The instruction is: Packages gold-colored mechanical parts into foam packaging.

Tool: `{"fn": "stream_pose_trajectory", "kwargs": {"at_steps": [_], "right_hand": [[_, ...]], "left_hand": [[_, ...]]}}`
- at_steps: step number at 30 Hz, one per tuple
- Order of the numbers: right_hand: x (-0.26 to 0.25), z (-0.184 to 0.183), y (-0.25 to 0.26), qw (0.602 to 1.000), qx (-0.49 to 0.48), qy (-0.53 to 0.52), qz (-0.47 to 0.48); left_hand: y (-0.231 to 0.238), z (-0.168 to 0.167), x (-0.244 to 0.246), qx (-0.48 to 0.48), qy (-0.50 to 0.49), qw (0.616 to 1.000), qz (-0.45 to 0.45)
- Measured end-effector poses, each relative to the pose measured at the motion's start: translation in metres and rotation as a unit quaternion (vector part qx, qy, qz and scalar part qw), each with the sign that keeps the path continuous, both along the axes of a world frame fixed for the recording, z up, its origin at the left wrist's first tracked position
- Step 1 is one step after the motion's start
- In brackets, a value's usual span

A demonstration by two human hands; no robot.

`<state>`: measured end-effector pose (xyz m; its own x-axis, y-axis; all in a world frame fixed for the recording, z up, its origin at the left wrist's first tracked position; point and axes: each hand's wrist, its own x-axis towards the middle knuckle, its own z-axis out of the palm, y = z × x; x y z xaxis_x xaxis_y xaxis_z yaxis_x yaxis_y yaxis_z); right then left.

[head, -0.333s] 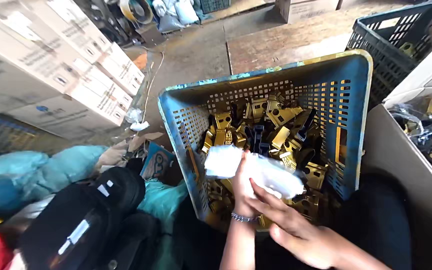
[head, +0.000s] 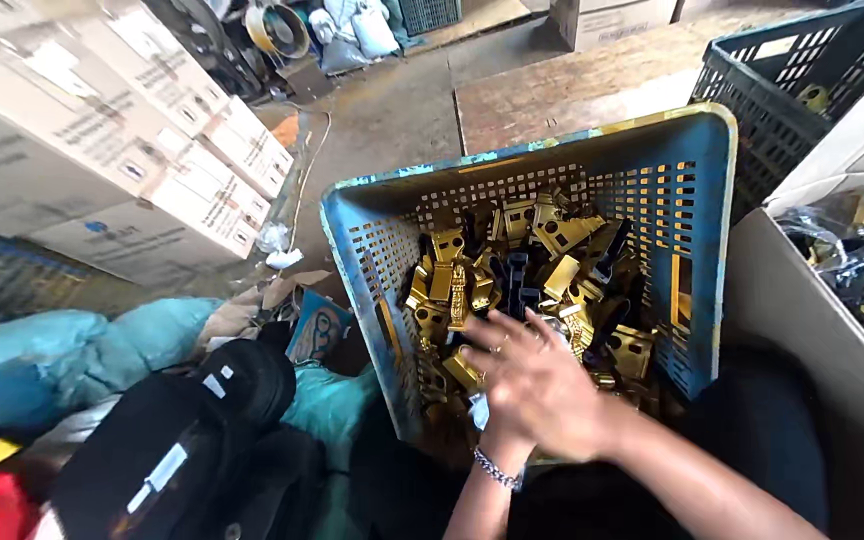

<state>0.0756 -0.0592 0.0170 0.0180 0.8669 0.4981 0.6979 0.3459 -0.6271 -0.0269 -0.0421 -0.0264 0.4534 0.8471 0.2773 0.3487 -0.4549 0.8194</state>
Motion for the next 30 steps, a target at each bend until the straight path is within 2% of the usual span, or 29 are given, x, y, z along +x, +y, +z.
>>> {"fn": "stream_pose_trajectory", "kwargs": {"at_steps": [1, 3, 6, 7, 9, 10, 11, 13, 14, 15, 17, 18, 20, 21, 22, 23, 25, 26, 27, 28, 30], "right_hand": [[0.01, 0.0, 0.008, 0.998, -0.028, 0.043, 0.032], [0.022, 0.0, 0.01, 0.986, -0.098, 0.126, 0.042], [-0.008, -0.014, -0.006, 0.993, 0.01, 0.121, -0.008], [-0.004, -0.019, -0.006, 0.985, -0.022, 0.171, 0.009], [0.022, -0.022, 0.011, 0.942, -0.143, 0.298, 0.05], [0.025, -0.024, 0.012, 0.943, -0.161, 0.289, 0.044], [0.013, -0.026, 0.005, 0.964, -0.137, 0.228, 0.019], [-0.016, -0.025, -0.008, 0.996, -0.027, 0.077, -0.044], [-0.017, -0.028, -0.007, 0.996, -0.008, 0.067, -0.054], [-0.005, -0.027, 0.0, 0.992, -0.039, 0.114, -0.03], [0.03, -0.021, 0.016, 0.936, -0.147, 0.316, 0.038], [0.032, -0.02, 0.012, 0.922, -0.162, 0.349, 0.039], [0.01, -0.024, 0.003, 0.965, -0.063, 0.253, 0.01], [0.0, -0.028, -0.001, 0.974, -0.024, 0.225, -0.005], [-0.001, -0.032, -0.003, 0.963, -0.045, 0.266, 0.007], [0.01, -0.035, -0.001, 0.927, -0.1, 0.358, 0.043], [0.033, -0.041, 0.001, 0.819, -0.183, 0.543, 0.031], [0.039, -0.043, -0.004, 0.787, -0.195, 0.585, 0.012], [0.042, -0.04, -0.012, 0.779, -0.196, 0.596, 0.002], [0.042, -0.038, -0.022, 0.788, -0.194, 0.585, 0.009], [0.038, -0.043, -0.042, 0.839, -0.201, 0.504, 0.035]], "left_hand": [[-0.004, 0.019, -0.002, -0.009, 0.01, 1.0, 0.0], [-0.01, 0.034, -0.006, -0.03, -0.015, 0.999, -0.008], [0.004, 0.03, -0.009, -0.135, -0.061, 0.989, 0.005], [0.003, 0.026, -0.003, -0.131, -0.077, 0.988, 0.018], [0.005, 0.012, 0.012, -0.054, -0.115, 0.991, 0.029], [0.005, 0.009, 0.011, -0.055, -0.107, 0.992, 0.022], [0.006, 0.011, 0.005, -0.1, -0.091, 0.991, 0.014], [0.013, 0.02, 0.001, -0.23, -0.11, 0.967, 0.015], [0.012, 0.019, 0.004, -0.23, -0.103, 0.967, 0.032], [0.012, 0.019, 0.008, -0.198, -0.067, 0.977, 0.045], [0.007, 0.011, 0.017, -0.042, -0.038, 0.998, 0.028], [0.004, 0.008, 0.014, -0.015, -0.037, 0.999, 0.011], [0.009, 0.016, 0.002, -0.115, 0.014, 0.993, -0.02], [0.01, 0.021, -0.002, -0.175, 0.051, 0.983, -0.022], [0.01, 0.018, -0.001, -0.152, 0.049, 0.987, -0.01], [0.011, 0.013, 0.003, -0.097, 0.028, 0.995, -0.004], [0.003, 0.014, 0.0, -0.028, -0.025, 0.997, -0.061], [-0.003, 0.017, -0.007, -0.036, -0.045, 0.995, -0.077], [-0.006, 0.019, -0.013, -0.075, -0.08, 0.992, -0.067], [-0.006, 0.018, -0.019, -0.135, -0.122, 0.982, -0.046], [-0.004, 0.013, -0.03, -0.236, -0.196, 0.952, 0.02]]}}
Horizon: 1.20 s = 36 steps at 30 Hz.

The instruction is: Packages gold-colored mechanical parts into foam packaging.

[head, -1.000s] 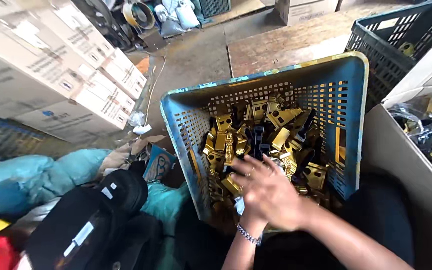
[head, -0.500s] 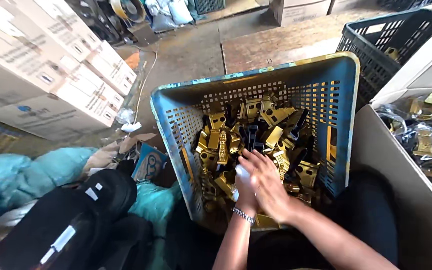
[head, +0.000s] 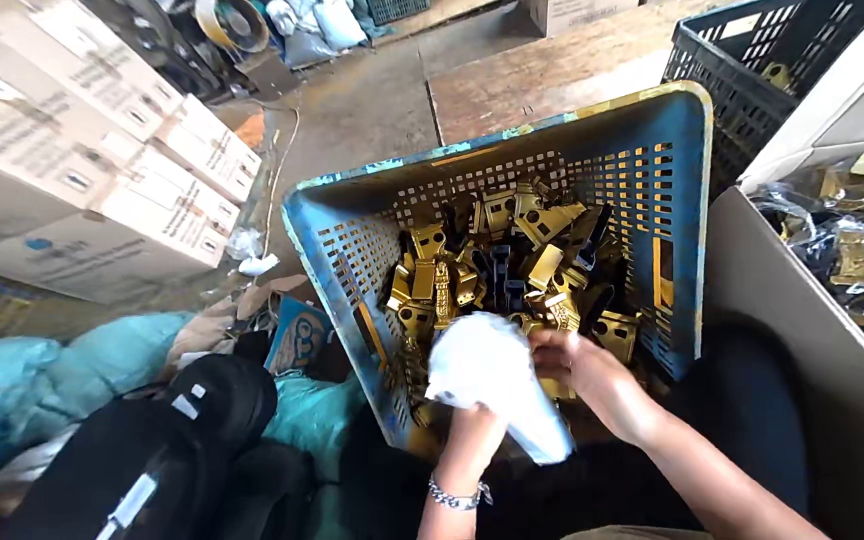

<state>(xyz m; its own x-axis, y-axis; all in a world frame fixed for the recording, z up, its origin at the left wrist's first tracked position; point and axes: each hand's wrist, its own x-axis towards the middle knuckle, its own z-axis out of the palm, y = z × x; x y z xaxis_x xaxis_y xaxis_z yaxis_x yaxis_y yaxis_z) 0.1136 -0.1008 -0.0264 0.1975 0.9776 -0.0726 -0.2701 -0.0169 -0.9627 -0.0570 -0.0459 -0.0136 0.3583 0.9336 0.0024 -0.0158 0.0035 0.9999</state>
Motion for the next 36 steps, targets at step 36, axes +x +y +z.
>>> {"fn": "stream_pose_trajectory", "kwargs": {"at_steps": [36], "right_hand": [[-0.022, 0.001, -0.012, 0.978, 0.103, -0.094, 0.154]], "left_hand": [[-0.008, 0.004, -0.044, 0.011, -0.053, 0.999, -0.004]]}}
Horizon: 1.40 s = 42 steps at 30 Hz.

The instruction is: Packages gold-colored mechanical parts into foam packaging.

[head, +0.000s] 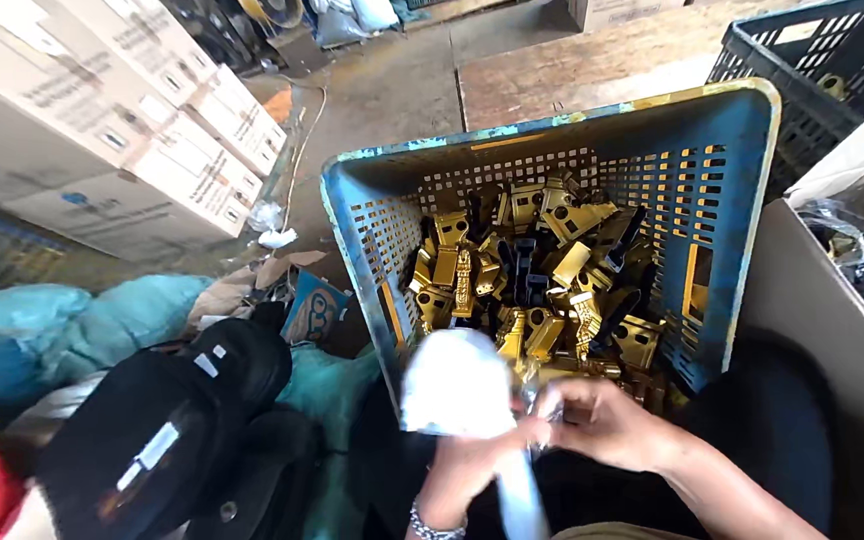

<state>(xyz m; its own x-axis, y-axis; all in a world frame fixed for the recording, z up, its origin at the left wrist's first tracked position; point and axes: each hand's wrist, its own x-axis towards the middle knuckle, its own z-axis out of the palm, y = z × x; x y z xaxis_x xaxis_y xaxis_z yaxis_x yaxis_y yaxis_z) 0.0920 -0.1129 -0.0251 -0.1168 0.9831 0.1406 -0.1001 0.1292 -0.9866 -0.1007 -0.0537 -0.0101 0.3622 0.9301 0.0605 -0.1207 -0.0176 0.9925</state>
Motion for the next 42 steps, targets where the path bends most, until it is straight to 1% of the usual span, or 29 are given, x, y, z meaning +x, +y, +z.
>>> {"fn": "stream_pose_trajectory", "kwargs": {"at_steps": [1, 2, 4, 6, 8, 9, 10, 11, 12, 13, 14, 15, 17, 19, 20, 23, 25, 26, 27, 30, 32, 33, 35, 36, 37, 39, 41, 42], "right_hand": [[-0.006, -0.001, 0.004, 0.998, 0.031, -0.039, 0.032], [-0.01, 0.0, 0.01, 0.995, 0.043, -0.07, 0.051], [-0.008, 0.005, 0.023, 0.994, -0.004, -0.087, 0.065], [0.003, 0.01, 0.042, 0.996, -0.05, -0.05, 0.056], [0.012, 0.016, 0.066, 0.997, -0.074, -0.011, 0.001], [0.013, 0.015, 0.078, 0.997, -0.072, -0.031, -0.018], [0.012, 0.012, 0.089, 0.994, -0.062, -0.088, -0.012], [0.01, 0.006, 0.099, 0.984, -0.045, -0.17, 0.019], [0.006, 0.0, 0.108, 0.961, -0.035, -0.267, 0.058], [-0.001, -0.003, 0.116, 0.924, -0.045, -0.369, 0.095], [-0.01, -0.006, 0.117, 0.889, -0.065, -0.438, 0.12], [-0.017, -0.009, 0.115, 0.871, -0.079, -0.468, 0.125], [-0.022, -0.011, 0.11, 0.87, -0.09, -0.476, 0.092], [-0.021, -0.005, 0.107, 0.869, -0.101, -0.481, 0.063], [-0.022, 0.001, 0.108, 0.861, -0.114, -0.491, 0.066], [-0.035, 0.02, 0.119, 0.811, -0.165, -0.552, 0.102], [-0.049, 0.029, 0.129, 0.777, -0.179, -0.593, 0.111], [-0.057, 0.031, 0.132, 0.767, -0.175, -0.607, 0.109], [-0.065, 0.03, 0.136, 0.765, -0.163, -0.614, 0.103], [-0.084, 0.022, 0.153, 0.791, -0.092, -0.599, 0.08], [-0.087, 0.016, 0.158, 0.815, -0.055, -0.573, 0.064], [-0.086, 0.015, 0.157, 0.835, -0.038, -0.547, 0.048], [-0.077, 0.017, 0.149, 0.897, -0.007, -0.442, 0.009], [-0.072, 0.018, 0.143, 0.927, 0.008, -0.374, 0.0], [-0.068, 0.021, 0.136, 0.95, 0.011, -0.311, 0.01], [-0.061, 0.025, 0.125, 0.97, 0.028, -0.24, 0.042], [-0.048, 0.026, 0.121, 0.974, 0.053, -0.215, 0.057], [-0.039, 0.025, 0.12, 0.972, 0.058, -0.224, 0.051]], "left_hand": [[-0.009, 0.0, 0.003, -0.001, 0.023, 0.999, -0.038], [-0.011, -0.002, 0.005, 0.01, 0.054, 0.997, -0.048], [-0.009, -0.005, -0.003, 0.01, 0.069, 0.997, -0.023], [-0.004, -0.008, -0.021, 0.038, 0.081, 0.996, 0.028], [0.001, -0.01, -0.034, 0.089, 0.11, 0.983, 0.12], [0.004, -0.012, -0.038, 0.103, 0.108, 0.975, 0.165], [0.008, -0.015, -0.042, 0.116, 0.106, 0.967, 0.202], [0.011, -0.019, -0.045, 0.133, 0.107, 0.959, 0.228], [0.015, -0.023, -0.049, 0.15, 0.121, 0.951, 0.243], [0.019, -0.026, -0.051, 0.15, 0.139, 0.945, 0.254], [0.021, -0.029, -0.052, 0.138, 0.16, 0.941, 0.263], [0.021, -0.033, -0.053, 0.114, 0.182, 0.938, 0.272], [0.026, -0.039, -0.055, 0.053, 0.176, 0.938, 0.293], [0.029, -0.044, -0.058, -0.01, 0.132, 0.939, 0.316], [0.029, -0.043, -0.059, -0.039, 0.116, 0.939, 0.322], [0.033, -0.042, -0.061, -0.089, 0.097, 0.939, 0.319], [0.039, -0.043, -0.057, -0.123, 0.083, 0.944, 0.294], [0.042, -0.044, -0.054, -0.143, 0.07, 0.947, 0.279], [0.044, -0.044, -0.051, -0.157, 0.055, 0.949, 0.268], [0.046, -0.038, -0.043, -0.195, 0.018, 0.947, 0.256], [0.042, -0.035, -0.043, -0.213, 0.009, 0.936, 0.28], [0.041, -0.034, -0.045, -0.21, 0.007, 0.931, 0.299], [0.038, -0.031, -0.049, -0.193, 0.001, 0.929, 0.315], [0.037, -0.028, -0.05, -0.185, -0.006, 0.932, 0.311], [0.036, -0.026, -0.048, -0.172, -0.017, 0.937, 0.304], [0.037, -0.025, -0.042, -0.128, -0.049, 0.943, 0.303], [0.042, -0.028, -0.037, -0.059, -0.049, 0.941, 0.329], [0.043, -0.031, -0.035, -0.025, -0.038, 0.936, 0.35]]}}
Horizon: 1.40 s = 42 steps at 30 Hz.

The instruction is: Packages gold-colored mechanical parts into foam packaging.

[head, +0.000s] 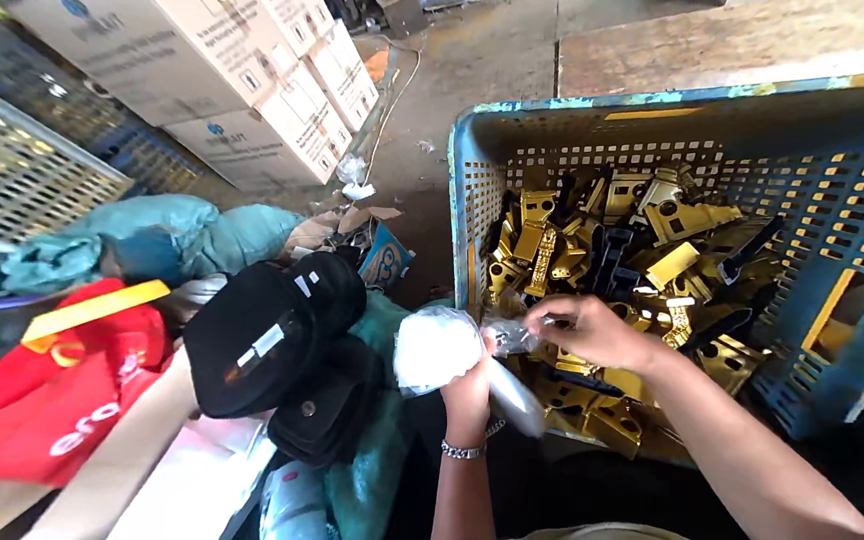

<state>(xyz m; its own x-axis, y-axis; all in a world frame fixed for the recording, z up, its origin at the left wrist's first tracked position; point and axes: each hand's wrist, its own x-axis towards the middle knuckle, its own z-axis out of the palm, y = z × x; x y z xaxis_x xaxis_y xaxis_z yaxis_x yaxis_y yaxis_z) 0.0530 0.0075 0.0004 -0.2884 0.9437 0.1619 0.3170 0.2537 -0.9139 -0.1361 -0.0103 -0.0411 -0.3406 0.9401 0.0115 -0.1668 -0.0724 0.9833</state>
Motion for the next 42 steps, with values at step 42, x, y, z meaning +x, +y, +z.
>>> {"fn": "stream_pose_trajectory", "kwargs": {"at_steps": [42], "right_hand": [[0.048, -0.009, -0.082, 0.975, -0.19, 0.004, -0.112]], "left_hand": [[-0.05, 0.03, 0.056, 0.171, 0.354, 0.871, -0.295]]}}
